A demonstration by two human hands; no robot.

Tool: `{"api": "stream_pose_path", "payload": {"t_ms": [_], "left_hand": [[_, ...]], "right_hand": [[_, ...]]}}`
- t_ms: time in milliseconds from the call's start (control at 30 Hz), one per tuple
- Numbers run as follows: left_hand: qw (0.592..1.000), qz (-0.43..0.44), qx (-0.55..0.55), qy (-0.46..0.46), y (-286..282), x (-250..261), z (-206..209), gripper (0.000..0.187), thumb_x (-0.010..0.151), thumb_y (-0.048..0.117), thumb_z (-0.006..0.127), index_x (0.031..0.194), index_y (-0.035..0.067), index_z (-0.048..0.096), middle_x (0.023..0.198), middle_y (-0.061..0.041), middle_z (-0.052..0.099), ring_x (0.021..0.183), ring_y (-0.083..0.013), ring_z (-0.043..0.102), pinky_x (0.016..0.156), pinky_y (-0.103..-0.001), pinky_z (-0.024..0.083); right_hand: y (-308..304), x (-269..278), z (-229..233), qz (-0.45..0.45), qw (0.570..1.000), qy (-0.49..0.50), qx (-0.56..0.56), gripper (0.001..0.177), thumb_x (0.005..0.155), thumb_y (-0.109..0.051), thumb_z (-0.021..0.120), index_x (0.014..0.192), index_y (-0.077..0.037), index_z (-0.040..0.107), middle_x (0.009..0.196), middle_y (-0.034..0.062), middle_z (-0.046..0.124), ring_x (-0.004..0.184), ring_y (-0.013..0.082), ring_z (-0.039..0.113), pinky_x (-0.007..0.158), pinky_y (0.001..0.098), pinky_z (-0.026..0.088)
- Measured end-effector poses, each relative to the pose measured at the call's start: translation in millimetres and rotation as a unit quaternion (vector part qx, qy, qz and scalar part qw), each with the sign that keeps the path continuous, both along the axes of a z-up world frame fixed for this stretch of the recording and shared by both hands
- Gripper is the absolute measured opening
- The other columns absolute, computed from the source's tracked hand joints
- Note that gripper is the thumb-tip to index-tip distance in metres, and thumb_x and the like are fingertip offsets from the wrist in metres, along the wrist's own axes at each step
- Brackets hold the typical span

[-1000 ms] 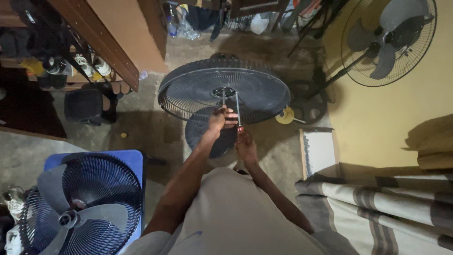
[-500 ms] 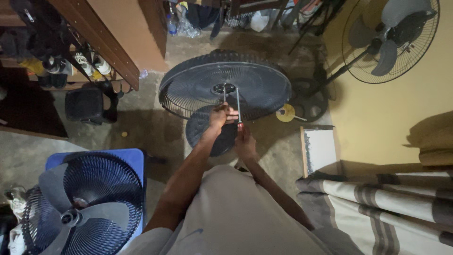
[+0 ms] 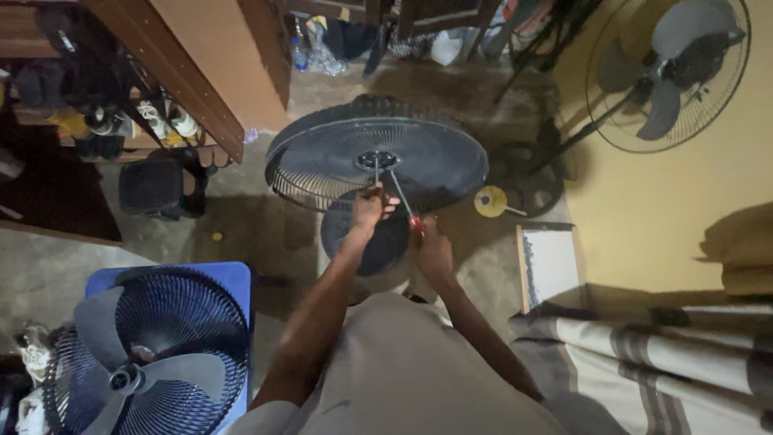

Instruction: The person uses a screwdriver to tighten screws on the central hub of a standing fan's front grille. They repeatedly rotate the grille and reposition the tool to access different screws while holding the fan steady.

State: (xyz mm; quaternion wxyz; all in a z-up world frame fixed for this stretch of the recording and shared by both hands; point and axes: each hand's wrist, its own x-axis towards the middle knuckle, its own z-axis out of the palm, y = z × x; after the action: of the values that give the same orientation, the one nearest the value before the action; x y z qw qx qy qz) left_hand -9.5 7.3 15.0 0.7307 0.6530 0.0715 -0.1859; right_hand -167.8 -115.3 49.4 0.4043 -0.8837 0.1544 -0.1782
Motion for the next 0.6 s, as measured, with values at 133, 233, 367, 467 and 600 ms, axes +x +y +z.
{"api": "stream_pose_path", "payload": {"t_ms": [133, 233, 367, 467, 600], "left_hand": [[1.0, 0.009, 0.013, 0.017, -0.5, 4.7, 14.5, 0.034, 0.108, 0.031, 0.05, 0.094, 0.006, 0.068, 0.084, -0.01, 0.077, 0.059, -0.0134, 0.068, 0.046, -0.027, 0.049], [0.999, 0.022, 0.005, 0.023, -0.2, 5.6, 11.9, 0.025, 0.104, 0.029, 0.05, 0.1, 0.012, 0.069, 0.085, -0.007, 0.077, 0.059, -0.0134, 0.068, 0.045, -0.027, 0.049], [0.999, -0.027, 0.032, -0.002, -2.0, 11.9, 3.3, 0.025, 0.105, 0.029, 0.053, 0.102, 0.01, 0.071, 0.088, -0.006, 0.079, 0.061, -0.0112, 0.068, 0.047, -0.024, 0.046], [0.999, -0.027, 0.012, 0.013, -3.7, 9.7, -5.3, 0.035, 0.106, 0.031, 0.047, 0.099, 0.008, 0.073, 0.085, -0.009, 0.08, 0.056, -0.013, 0.062, 0.045, -0.027, 0.045], [0.998, -0.028, 0.047, 0.021, -6.2, 12.9, -6.3, 0.043, 0.108, 0.041, 0.045, 0.098, 0.01, 0.073, 0.086, -0.006, 0.08, 0.058, -0.0098, 0.065, 0.047, -0.026, 0.047]], "right_hand": [[-4.4, -3.6, -18.1, -0.025, 0.999, 0.034, 0.024, 0.036, 0.102, -0.044, 0.059, 0.105, -0.008, 0.057, 0.077, 0.0241, 0.07, 0.075, 0.0473, 0.069, 0.061, 0.0552, 0.053], [-6.4, -11.1, -23.8, 0.007, 1.0, 0.01, 0.021, 0.032, 0.108, -0.039, 0.06, 0.115, -0.009, 0.06, 0.084, 0.0228, 0.072, 0.08, 0.0458, 0.07, 0.065, 0.0532, 0.053], [-4.8, -9.7, -14.3, -0.004, 0.997, 0.0, 0.08, 0.027, 0.103, -0.032, 0.056, 0.118, -0.01, 0.062, 0.084, 0.018, 0.071, 0.074, 0.0342, 0.074, 0.066, 0.0434, 0.055], [-2.7, -7.9, -9.4, -0.023, 0.992, -0.004, 0.124, 0.028, 0.1, -0.028, 0.056, 0.12, -0.009, 0.064, 0.085, 0.0154, 0.073, 0.073, 0.0274, 0.075, 0.066, 0.0399, 0.055], [-5.8, 6.4, -11.3, -0.011, 0.99, -0.065, 0.125, 0.027, 0.102, -0.029, 0.061, 0.117, -0.007, 0.063, 0.091, 0.0133, 0.075, 0.078, 0.0206, 0.075, 0.069, 0.0365, 0.057]]}}
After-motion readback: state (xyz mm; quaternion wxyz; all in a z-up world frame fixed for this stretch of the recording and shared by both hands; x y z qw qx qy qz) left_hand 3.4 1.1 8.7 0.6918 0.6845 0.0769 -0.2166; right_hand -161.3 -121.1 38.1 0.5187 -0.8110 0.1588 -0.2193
